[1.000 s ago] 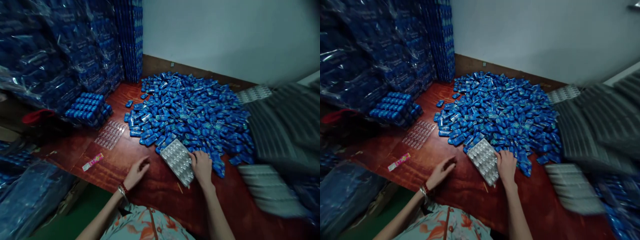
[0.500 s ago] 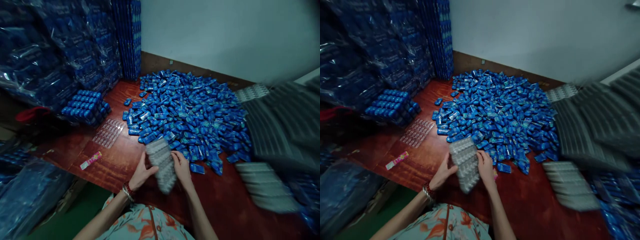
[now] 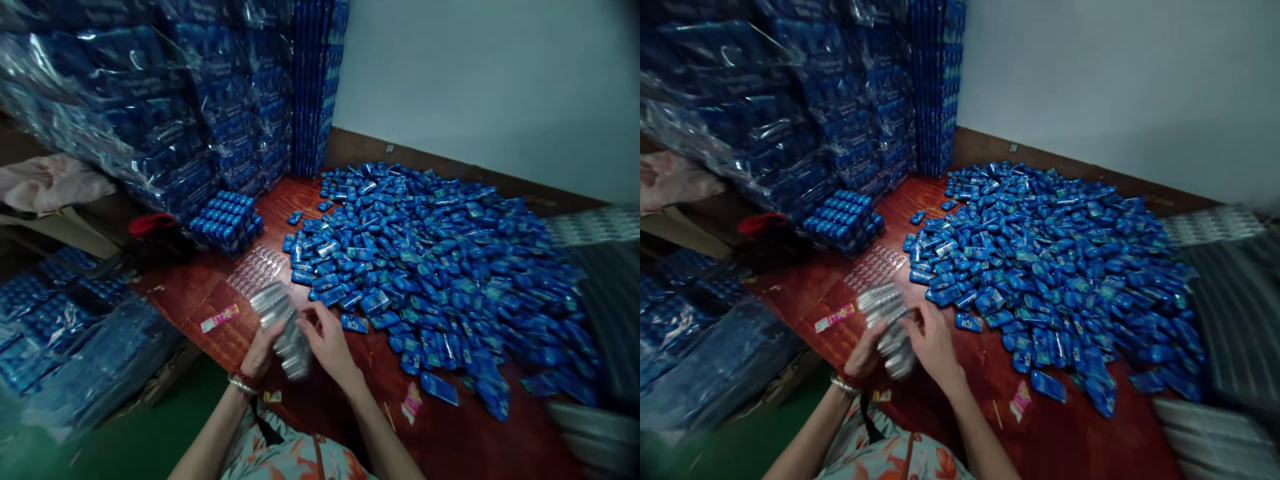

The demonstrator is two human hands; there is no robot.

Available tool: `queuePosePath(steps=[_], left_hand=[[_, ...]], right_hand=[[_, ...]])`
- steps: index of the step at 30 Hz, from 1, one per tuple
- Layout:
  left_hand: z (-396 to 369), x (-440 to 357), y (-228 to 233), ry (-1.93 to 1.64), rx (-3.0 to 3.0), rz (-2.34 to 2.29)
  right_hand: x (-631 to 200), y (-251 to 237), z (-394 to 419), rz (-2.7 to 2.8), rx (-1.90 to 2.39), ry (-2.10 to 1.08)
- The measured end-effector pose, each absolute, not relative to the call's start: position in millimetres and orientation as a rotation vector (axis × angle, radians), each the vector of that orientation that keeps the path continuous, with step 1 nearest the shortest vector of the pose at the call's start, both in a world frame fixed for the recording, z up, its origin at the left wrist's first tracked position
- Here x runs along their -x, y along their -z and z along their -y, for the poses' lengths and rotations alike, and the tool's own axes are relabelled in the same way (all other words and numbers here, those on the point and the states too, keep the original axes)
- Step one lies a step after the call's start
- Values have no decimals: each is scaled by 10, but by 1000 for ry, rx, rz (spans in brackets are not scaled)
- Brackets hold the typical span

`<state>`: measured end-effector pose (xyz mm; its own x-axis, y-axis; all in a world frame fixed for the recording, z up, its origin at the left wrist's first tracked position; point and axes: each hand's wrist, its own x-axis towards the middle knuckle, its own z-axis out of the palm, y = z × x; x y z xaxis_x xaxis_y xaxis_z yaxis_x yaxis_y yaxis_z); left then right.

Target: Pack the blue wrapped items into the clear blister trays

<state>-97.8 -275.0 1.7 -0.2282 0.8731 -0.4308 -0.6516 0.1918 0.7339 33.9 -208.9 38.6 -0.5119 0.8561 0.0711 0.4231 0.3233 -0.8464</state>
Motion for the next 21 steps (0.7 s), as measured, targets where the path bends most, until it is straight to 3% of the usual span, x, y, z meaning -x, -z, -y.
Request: queuePosePath(steps=[5,11,17,21], left_hand=[[2693,993,-209,-1571,-412,-1329],[2768,1104,-200,-1579,-366,-1309],[2794,1185,-201,-1610,-316,-1339],[2848,1241,-179,-1618,-217,-1298]], right_hand=[[-171,-401,2004,1872,871,-1777],[-72,-312,1875,1712,782,-2089],[28,-423,1881,1943,733,-1922],[2,-675,1811,2432,761,-1292]])
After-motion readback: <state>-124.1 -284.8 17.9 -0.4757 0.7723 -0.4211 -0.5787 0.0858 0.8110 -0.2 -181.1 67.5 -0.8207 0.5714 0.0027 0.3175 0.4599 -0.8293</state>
